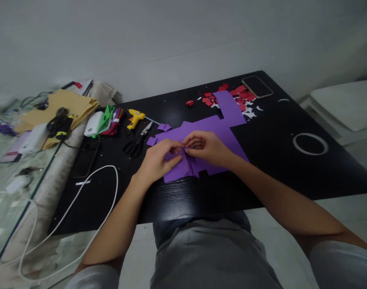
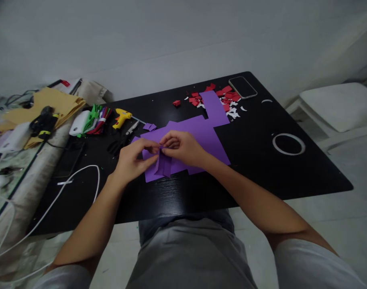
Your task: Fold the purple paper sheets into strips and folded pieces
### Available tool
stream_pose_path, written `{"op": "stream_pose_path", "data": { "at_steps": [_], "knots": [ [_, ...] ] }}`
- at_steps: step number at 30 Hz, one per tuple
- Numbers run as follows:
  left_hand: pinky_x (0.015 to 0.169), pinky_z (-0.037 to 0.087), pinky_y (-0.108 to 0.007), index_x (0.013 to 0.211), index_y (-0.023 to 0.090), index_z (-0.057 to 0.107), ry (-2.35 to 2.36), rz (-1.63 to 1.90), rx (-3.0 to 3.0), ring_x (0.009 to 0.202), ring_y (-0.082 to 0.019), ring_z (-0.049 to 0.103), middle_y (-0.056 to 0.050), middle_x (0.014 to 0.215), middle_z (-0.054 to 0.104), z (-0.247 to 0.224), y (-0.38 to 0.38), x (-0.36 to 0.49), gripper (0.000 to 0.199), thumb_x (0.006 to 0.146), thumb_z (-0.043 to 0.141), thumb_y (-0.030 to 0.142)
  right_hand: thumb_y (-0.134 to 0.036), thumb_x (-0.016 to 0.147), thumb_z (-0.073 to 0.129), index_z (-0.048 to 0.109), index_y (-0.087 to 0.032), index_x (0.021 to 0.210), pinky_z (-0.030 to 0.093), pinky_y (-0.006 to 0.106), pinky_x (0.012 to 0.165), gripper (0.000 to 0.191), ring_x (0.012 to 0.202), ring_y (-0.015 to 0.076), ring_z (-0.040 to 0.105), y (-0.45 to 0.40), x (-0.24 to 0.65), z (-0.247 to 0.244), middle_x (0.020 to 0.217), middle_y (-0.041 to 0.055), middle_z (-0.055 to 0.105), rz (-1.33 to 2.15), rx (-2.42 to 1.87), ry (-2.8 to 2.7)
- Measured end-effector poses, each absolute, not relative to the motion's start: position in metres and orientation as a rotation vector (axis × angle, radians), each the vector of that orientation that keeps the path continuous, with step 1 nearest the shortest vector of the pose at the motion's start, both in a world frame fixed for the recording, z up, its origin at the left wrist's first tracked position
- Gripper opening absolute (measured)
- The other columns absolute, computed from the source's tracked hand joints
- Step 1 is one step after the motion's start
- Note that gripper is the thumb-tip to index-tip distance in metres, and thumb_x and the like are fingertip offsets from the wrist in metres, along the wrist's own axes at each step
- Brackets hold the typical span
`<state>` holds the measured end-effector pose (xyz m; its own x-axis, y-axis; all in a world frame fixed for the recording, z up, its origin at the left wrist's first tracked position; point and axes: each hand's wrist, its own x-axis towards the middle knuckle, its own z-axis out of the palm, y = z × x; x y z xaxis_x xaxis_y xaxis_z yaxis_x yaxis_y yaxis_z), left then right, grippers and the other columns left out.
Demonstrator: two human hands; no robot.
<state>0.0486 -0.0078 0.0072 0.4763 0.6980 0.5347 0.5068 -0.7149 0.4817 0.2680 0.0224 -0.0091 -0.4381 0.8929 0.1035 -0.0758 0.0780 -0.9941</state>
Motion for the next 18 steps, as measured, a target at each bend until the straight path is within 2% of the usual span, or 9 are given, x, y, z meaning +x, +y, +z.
{"op": "stream_pose_path", "data": {
  "at_steps": [5, 11, 18],
  "knots": [
    [0.077, 0.059, -0.027, 0.107, 0.019, 0.069, 1.049, 1.106, 2.462, 0.08, -0.015, 0.073, -0.003, 0.093, 0.076, 0.0056, -0.0082, 0.0485, 0.015, 0.092, 0.072, 0.018, -0.031, 0.07, 0.089, 0.076, -0.02, 0.086, 0.061, 0.031, 0.077, 0.023, 0.078, 0.0167, 0.075, 0.0254, 0.2689, -0.0103, 0.081, 0.0012, 0.078, 1.576, -0.839, -1.491],
    [0.077, 0.058, -0.027, 0.11, 0.019, 0.069, 1.003, 1.115, 2.485, 0.08, -0.015, 0.071, -0.003, 0.093, 0.075, 0.0069, -0.0072, 0.0479, 0.017, 0.093, 0.072, 0.016, -0.039, 0.069, 0.093, 0.078, -0.02, 0.086, 0.062, 0.034, 0.079, 0.029, 0.081, 0.0193, 0.078, 0.0264, 0.2707, -0.0127, 0.085, 0.0038, 0.081, 1.636, -0.799, -1.46],
    [0.085, 0.057, -0.032, 0.114, 0.021, 0.071, 0.936, 0.965, 2.485, 0.09, -0.018, 0.07, -0.007, 0.106, 0.074, 0.0109, -0.0055, 0.0458, 0.018, 0.096, 0.07, 0.019, -0.028, 0.066, 0.094, 0.073, -0.02, 0.098, 0.059, 0.029, 0.068, 0.039, 0.068, 0.016, 0.074, 0.0263, 0.2726, -0.011, 0.076, -0.0006, 0.079, 1.693, -0.844, -1.424]
  ]
}}
